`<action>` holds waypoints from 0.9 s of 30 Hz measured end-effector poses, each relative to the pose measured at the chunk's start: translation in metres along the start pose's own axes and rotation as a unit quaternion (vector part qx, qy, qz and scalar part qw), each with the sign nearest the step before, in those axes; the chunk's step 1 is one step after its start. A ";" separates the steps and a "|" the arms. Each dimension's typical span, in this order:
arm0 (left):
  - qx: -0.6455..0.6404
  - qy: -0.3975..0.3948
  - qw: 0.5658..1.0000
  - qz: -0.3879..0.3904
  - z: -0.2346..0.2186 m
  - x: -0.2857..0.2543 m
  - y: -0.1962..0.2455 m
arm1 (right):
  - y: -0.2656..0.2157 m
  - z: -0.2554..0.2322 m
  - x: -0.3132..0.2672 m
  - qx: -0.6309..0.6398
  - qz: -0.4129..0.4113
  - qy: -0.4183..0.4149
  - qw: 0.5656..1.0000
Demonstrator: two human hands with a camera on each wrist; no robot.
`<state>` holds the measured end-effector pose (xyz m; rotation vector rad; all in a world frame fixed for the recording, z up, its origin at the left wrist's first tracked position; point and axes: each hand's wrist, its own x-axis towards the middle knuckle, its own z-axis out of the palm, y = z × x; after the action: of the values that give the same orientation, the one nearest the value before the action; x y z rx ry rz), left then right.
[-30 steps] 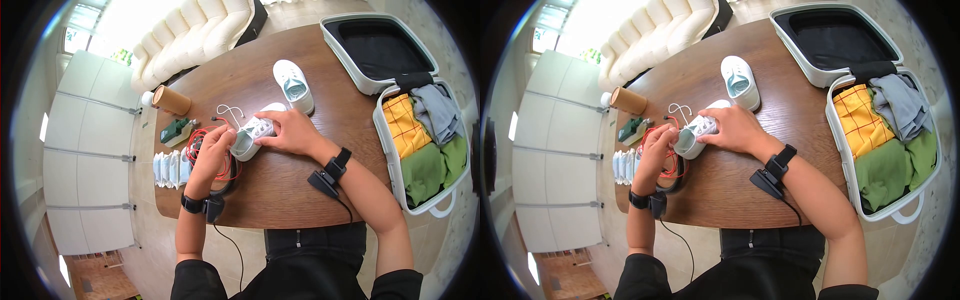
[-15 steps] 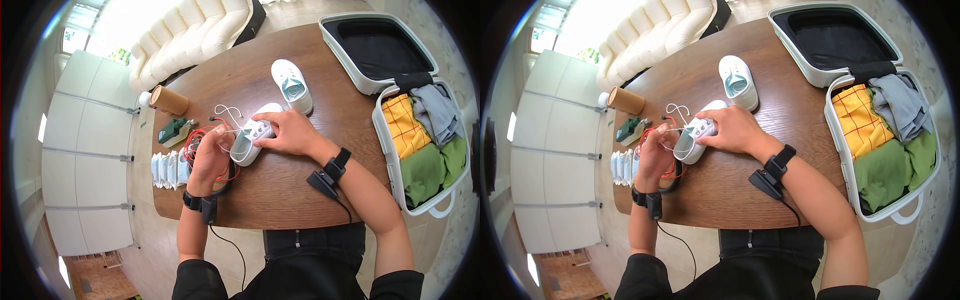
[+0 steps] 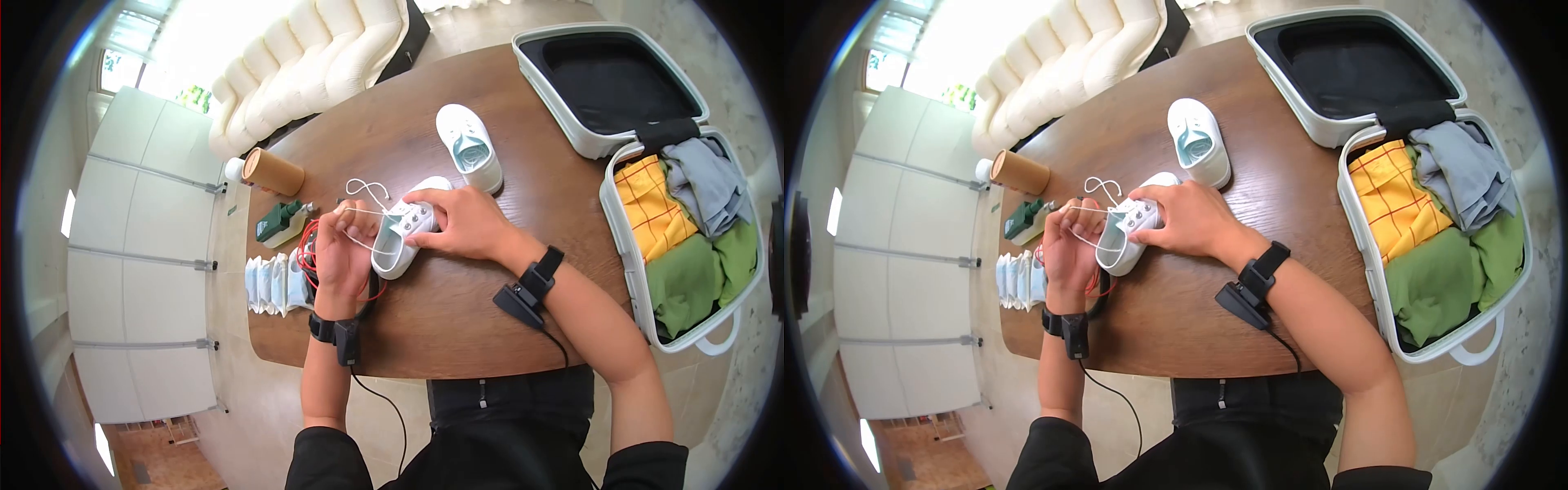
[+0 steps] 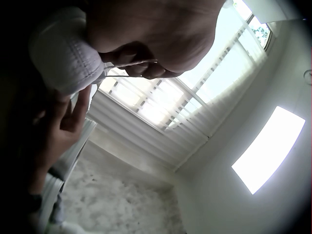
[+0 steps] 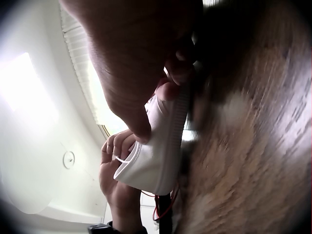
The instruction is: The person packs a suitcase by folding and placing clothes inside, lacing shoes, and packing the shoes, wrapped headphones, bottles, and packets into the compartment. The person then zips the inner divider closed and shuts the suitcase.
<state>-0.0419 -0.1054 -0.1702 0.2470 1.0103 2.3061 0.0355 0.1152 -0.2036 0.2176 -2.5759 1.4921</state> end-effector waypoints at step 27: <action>0.795 -0.131 0.564 0.179 0.091 0.042 -0.014 | -0.012 -0.037 -0.032 -0.170 0.040 0.218 0.960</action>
<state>-0.0336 -0.0180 -0.1202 1.4990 2.6873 0.7263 0.0715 0.1432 -0.1816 -0.2355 -2.4351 0.9548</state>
